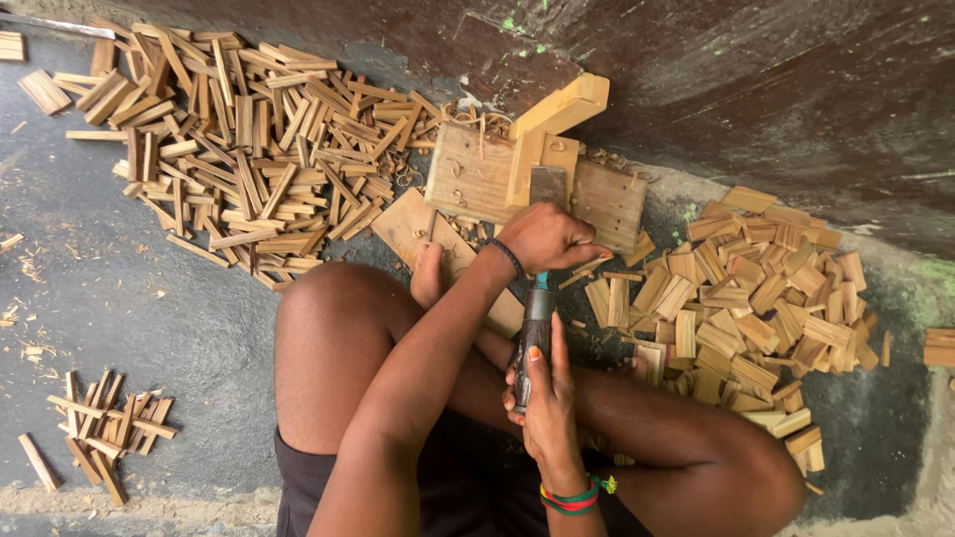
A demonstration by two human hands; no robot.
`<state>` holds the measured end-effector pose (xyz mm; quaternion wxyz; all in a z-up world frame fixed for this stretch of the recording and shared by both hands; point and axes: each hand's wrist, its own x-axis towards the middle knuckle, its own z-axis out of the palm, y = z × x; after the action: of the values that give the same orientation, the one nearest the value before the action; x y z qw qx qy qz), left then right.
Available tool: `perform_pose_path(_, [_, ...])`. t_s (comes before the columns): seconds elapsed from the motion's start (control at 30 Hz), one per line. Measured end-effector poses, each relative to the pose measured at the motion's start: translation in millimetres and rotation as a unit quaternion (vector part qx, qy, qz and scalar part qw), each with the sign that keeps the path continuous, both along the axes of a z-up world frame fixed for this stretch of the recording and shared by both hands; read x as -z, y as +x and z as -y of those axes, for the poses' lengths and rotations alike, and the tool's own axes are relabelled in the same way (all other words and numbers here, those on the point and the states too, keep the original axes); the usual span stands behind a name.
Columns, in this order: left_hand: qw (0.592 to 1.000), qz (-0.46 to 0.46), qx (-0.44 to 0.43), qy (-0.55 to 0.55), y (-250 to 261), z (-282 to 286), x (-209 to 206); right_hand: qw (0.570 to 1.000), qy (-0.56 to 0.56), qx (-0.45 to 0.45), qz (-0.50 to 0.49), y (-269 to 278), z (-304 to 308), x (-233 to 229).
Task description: The person sits on the floor and uses a chisel and mallet to carve small wooden pieces. They repeatedly strike the chisel to shape the wood, occasionally picking up new pieces from a pile and discarding finished ones.
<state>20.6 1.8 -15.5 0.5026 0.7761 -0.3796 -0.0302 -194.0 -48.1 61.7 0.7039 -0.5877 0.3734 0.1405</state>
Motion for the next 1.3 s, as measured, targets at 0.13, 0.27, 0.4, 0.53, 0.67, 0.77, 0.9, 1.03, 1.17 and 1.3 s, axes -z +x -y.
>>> perform_pose_path(0.13, [1.0, 0.006, 0.004, -0.027, 4.4, 4.7, 4.2, 1.0, 0.018, 0.0, 0.014, 3.6, 3.6, 4.6])
perform_pose_path(0.27, [1.0, 0.019, 0.008, 0.007, 17.5, 4.0, 4.4, 1.0, 0.016, 0.003, 0.02, 10.7, 1.4, 10.6])
perform_pose_path(0.4, [0.997, 0.023, 0.009, 0.07, 26.6, 12.8, 9.5, 0.999, 0.008, -0.003, 0.037, 21.1, 2.1, 20.8])
perform_pose_path(0.53, [0.997, 0.072, 0.008, 0.034, 55.8, 21.5, 5.9, 0.999, -0.012, -0.024, 0.048, 48.3, 12.5, 26.1])
perform_pose_path(0.67, [0.995, 0.058, -0.008, 0.08, 40.7, 25.7, 19.5, 0.999, 0.007, -0.018, 0.048, 32.3, 16.2, 36.8])
perform_pose_path(0.77, [0.995, 0.067, -0.025, 0.076, 38.7, 21.8, 16.6, 0.997, 0.021, -0.013, 0.071, 37.0, 12.4, 42.5])
perform_pose_path(0.9, [0.994, 0.087, -0.044, 0.057, 22.4, 12.0, 12.4, 0.995, 0.046, -0.001, 0.091, 36.1, 8.0, 44.4])
perform_pose_path(1.03, [0.993, 0.07, -0.095, -0.003, 3.6, -1.8, -0.4, 0.99, 0.082, 0.012, 0.113, 32.2, 18.3, 37.2])
perform_pose_path(1.17, [0.983, 0.074, -0.156, -0.068, -14.9, -24.6, -11.7, 0.979, 0.172, 0.023, 0.106, 31.5, 42.5, 36.1])
perform_pose_path(1.3, [0.979, 0.045, -0.195, -0.045, -22.8, -36.2, -21.9, 0.964, 0.234, 0.014, 0.125, 32.5, 63.4, 37.6])
